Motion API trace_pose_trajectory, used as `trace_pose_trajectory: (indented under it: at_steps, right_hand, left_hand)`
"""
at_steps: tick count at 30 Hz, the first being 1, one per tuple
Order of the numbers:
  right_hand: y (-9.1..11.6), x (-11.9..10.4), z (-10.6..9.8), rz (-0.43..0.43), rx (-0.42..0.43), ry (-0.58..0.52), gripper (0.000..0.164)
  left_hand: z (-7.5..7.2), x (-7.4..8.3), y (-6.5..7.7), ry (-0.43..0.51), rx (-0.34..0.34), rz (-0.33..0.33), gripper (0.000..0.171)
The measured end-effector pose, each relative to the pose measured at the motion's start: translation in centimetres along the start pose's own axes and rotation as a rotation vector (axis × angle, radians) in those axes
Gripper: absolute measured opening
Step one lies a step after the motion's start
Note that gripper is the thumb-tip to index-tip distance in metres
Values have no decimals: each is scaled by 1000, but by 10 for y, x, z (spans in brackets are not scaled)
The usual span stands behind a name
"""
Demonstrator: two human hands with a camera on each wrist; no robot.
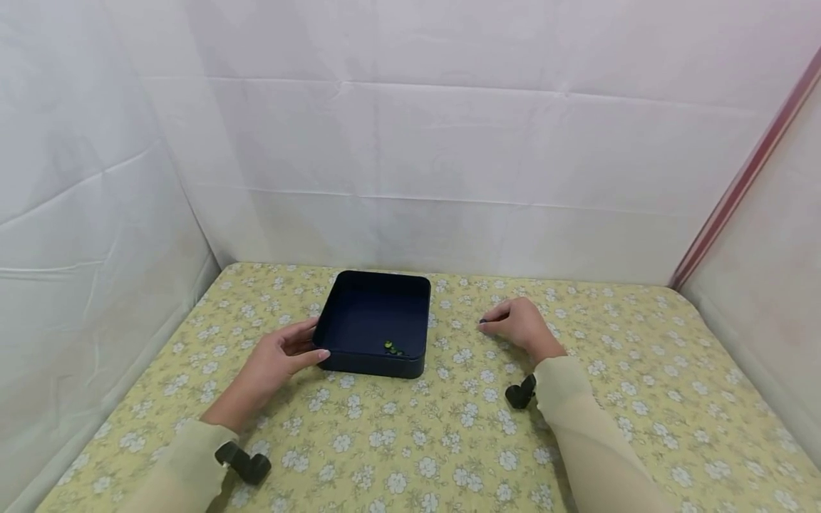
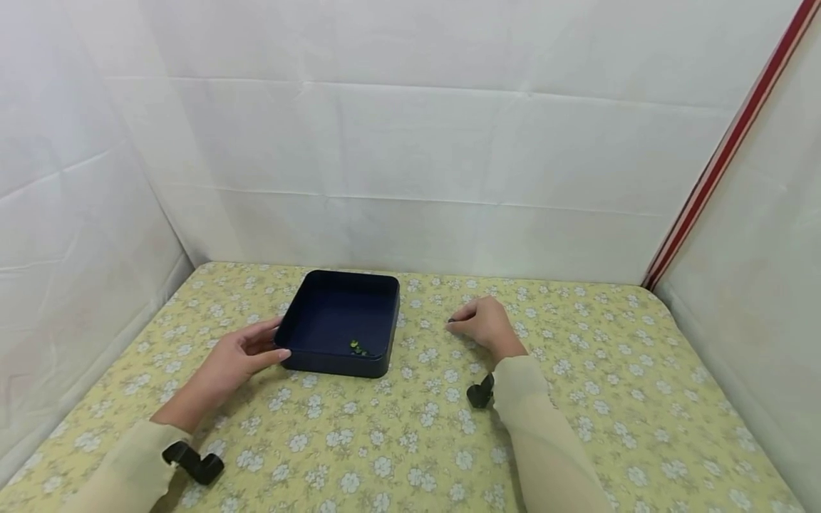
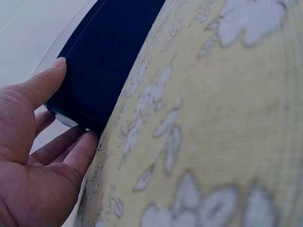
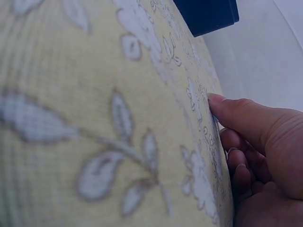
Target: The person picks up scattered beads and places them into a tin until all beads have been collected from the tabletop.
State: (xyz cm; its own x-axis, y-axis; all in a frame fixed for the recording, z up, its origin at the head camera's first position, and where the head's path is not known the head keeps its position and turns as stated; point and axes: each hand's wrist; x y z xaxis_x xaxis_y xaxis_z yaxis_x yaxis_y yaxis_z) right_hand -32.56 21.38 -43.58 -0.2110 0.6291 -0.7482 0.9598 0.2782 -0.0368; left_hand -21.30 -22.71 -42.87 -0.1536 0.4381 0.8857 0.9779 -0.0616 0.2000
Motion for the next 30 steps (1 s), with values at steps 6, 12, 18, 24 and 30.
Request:
trace_pose_trajectory:
  at_steps: [6,12,18,24,30]
  right_hand:
    - [-1,-2,2,-6,-8,-8,20]
    - [0,-3,0,19,-4,-3,19]
    - [-1,-2,0,29,-6,11,18]
    - [0,-3,1,29,1,6,18]
    - [1,-5,1,-5,9,29,18]
  left_hand:
    - [-2,0,2,-1,-2,-4,79]
    - [-2,1,1,-8,-2,3,79]
    - [-1,1,0,-5,-6,5,80]
    - [0,0,0,4,-14,5,79]
    - [-1,1,1,-1,-8,7,79]
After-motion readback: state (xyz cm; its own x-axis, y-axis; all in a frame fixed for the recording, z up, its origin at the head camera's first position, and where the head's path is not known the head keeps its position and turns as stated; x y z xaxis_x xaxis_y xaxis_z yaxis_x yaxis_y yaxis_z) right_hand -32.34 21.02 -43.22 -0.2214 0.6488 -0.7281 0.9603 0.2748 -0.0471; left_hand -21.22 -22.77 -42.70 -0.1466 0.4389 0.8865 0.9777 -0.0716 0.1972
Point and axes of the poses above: each hand's wrist, its own y-axis away from the middle knuckle, its own z-axis out of the palm, x = y × z, and after that the axes turned 11 degrees about -z, right-handed
